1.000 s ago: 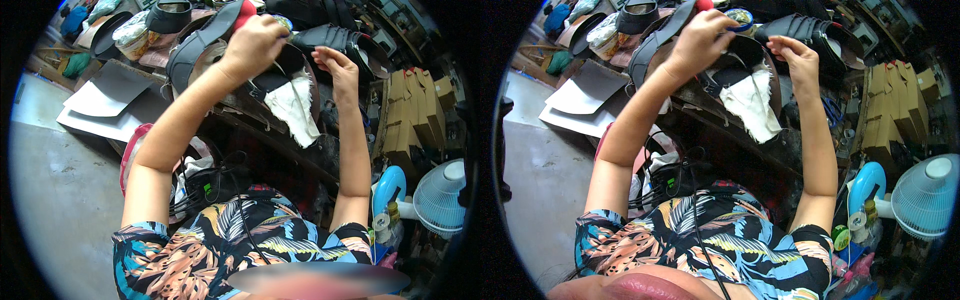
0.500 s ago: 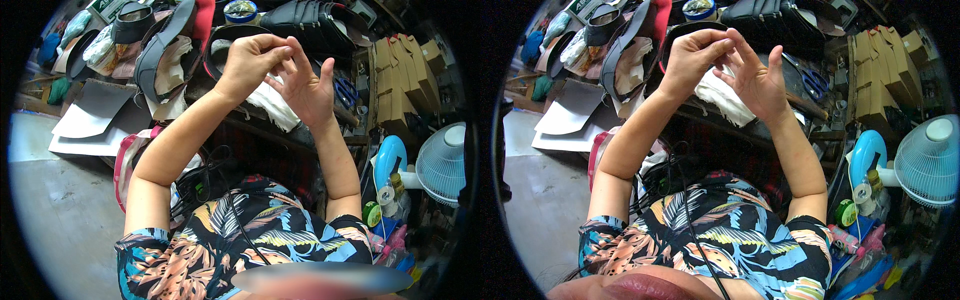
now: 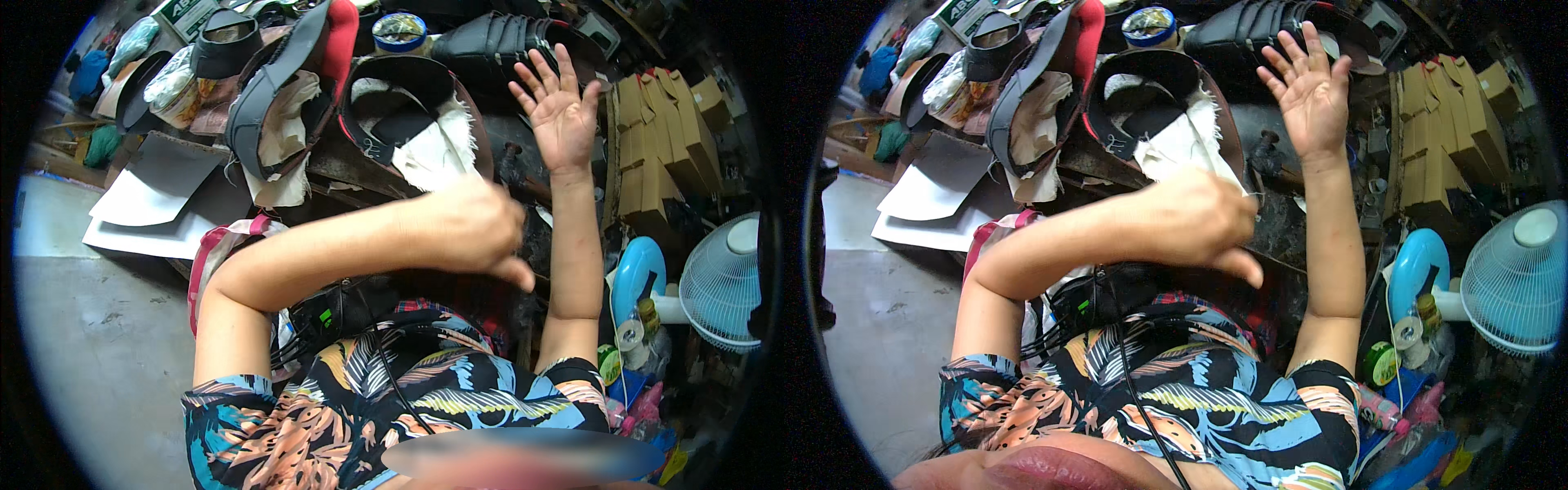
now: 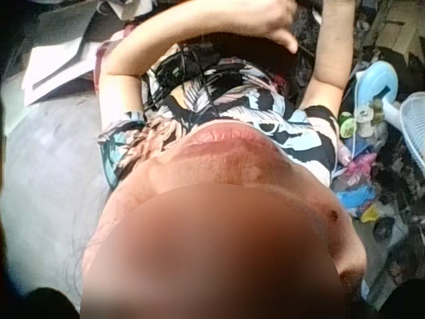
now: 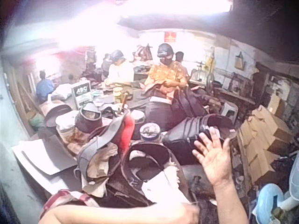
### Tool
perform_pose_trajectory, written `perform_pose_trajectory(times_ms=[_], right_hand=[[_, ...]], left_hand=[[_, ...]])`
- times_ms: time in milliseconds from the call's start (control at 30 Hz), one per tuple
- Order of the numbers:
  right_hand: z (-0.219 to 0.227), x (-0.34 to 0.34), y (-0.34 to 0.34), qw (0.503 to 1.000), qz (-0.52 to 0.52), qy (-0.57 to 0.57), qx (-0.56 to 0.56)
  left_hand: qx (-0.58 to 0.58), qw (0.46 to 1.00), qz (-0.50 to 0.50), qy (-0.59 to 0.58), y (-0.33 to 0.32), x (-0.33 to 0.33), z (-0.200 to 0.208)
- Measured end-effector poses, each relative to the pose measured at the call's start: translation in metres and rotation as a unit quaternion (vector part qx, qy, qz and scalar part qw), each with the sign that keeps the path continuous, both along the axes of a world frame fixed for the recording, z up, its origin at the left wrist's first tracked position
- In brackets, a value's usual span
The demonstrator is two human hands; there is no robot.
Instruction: The person trims and fits a white fabric insert into the opening of a black shoe using scissors. They repeatedly adjust the fabric, cut excess material, and press the insert into place. The shoe is turned over to show the sole at the end.
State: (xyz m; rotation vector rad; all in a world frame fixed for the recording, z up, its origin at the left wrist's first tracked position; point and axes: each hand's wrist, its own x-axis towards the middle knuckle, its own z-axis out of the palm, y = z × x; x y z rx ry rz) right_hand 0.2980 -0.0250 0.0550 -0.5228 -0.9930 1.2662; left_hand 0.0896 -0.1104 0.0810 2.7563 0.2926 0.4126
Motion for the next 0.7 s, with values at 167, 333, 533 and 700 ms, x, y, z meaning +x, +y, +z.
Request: perform_pose_trajectory(times_ms=[167, 333, 533, 700], right_hand=[[0.005, -0.007, 0.057, 0.866, -0.134, -0.467, 0.116], [-0.017, -0.061, 0.106, 0.926, -0.001, -0.369, 0.08], [-0.035, -0.088, 0.124, 0.921, -0.01, -0.386, -0.045], [-0.039, -0.091, 0.119, 0.89, -0.07, -0.45, -0.005]], left_hand=[[0.304, 0.865, 0.337, -0.214, 0.128, -0.023, 0.012], [0.144, 0.868, 0.474, -0.021, 0.216, -0.045, -0.016], [0.116, 0.881, 0.455, -0.054, 0.239, -0.055, -0.04], [0.063, 0.878, 0.458, -0.123, 0.263, -0.063, -0.054]])
